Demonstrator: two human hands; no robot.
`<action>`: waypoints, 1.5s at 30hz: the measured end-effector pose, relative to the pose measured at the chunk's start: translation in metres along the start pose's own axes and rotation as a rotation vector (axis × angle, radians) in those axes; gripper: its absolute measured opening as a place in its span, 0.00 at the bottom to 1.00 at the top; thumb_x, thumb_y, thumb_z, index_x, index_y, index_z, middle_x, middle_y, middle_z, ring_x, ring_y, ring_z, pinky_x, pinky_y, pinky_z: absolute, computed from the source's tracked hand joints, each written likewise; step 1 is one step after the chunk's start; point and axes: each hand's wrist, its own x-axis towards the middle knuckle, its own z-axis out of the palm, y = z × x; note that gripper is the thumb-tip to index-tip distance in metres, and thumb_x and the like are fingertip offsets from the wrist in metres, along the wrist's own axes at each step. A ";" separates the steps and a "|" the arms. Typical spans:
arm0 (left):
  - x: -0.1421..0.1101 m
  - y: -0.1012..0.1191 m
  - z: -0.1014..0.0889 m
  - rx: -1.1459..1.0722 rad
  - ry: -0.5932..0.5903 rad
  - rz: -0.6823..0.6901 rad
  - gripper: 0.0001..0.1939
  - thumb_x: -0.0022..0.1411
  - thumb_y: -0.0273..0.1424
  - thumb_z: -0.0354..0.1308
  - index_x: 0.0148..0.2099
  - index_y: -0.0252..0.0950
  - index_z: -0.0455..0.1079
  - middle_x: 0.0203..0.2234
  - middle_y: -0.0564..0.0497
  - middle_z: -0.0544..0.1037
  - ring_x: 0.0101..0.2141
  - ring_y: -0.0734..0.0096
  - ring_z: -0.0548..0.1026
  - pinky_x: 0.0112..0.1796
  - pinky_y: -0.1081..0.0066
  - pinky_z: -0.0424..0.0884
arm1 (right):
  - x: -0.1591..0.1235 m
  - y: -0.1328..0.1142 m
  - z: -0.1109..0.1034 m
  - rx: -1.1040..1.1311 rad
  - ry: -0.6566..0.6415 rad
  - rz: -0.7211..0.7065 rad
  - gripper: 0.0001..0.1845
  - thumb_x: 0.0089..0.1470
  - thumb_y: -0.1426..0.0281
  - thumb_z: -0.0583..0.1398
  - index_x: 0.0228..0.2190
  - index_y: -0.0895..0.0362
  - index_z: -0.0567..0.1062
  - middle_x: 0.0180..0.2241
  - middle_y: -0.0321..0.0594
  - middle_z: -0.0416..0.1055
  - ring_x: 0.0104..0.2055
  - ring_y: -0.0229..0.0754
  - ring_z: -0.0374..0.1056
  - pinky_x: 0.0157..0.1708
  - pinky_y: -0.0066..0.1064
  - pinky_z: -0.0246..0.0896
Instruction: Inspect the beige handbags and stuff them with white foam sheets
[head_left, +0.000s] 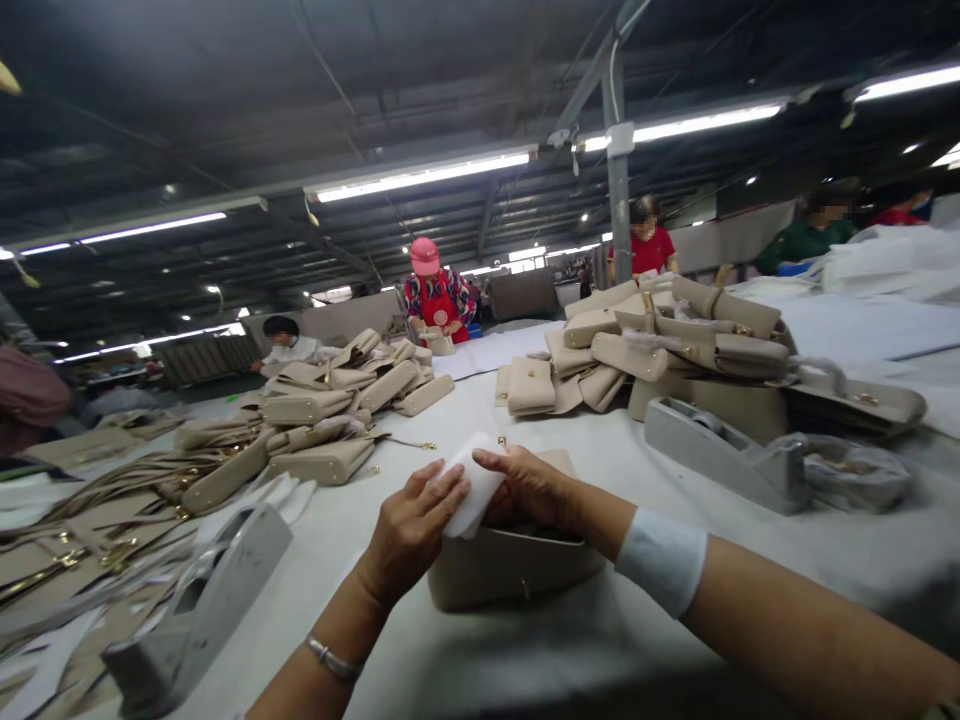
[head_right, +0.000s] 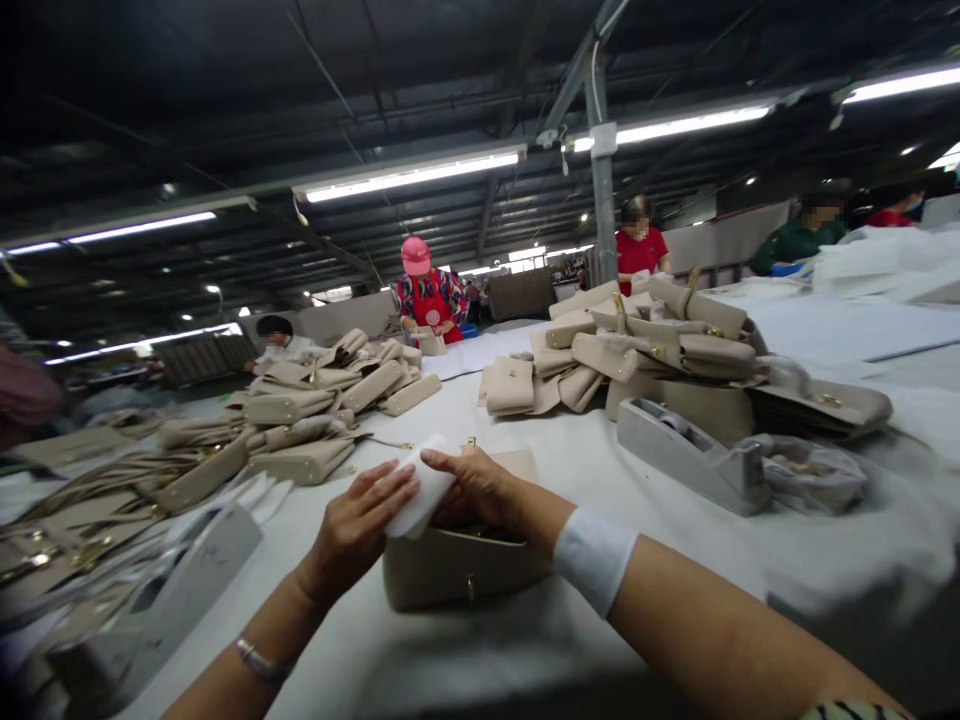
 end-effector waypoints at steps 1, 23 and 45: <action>0.001 0.001 0.001 -0.013 0.011 -0.024 0.23 0.60 0.12 0.49 0.56 0.29 0.69 0.51 0.39 0.75 0.52 0.50 0.70 0.47 0.52 0.77 | 0.001 0.000 0.000 -0.017 0.034 -0.041 0.34 0.45 0.54 0.69 0.49 0.59 0.68 0.29 0.42 0.74 0.23 0.42 0.69 0.20 0.31 0.68; 0.019 0.040 0.005 -0.177 -0.352 -0.325 0.16 0.72 0.37 0.49 0.33 0.36 0.69 0.31 0.49 0.72 0.35 0.63 0.66 0.38 0.59 0.58 | 0.009 -0.007 -0.014 0.384 0.361 -0.357 0.19 0.43 0.68 0.72 0.35 0.60 0.72 0.32 0.36 0.73 0.30 0.36 0.68 0.20 0.23 0.69; 0.028 0.045 0.006 -0.059 -0.696 -0.464 0.06 0.60 0.32 0.62 0.36 0.37 0.69 0.35 0.48 0.73 0.41 0.54 0.67 0.43 0.53 0.64 | -0.017 -0.032 -0.048 0.307 0.432 -0.365 0.16 0.46 0.68 0.71 0.34 0.59 0.72 0.27 0.34 0.72 0.25 0.35 0.67 0.18 0.25 0.68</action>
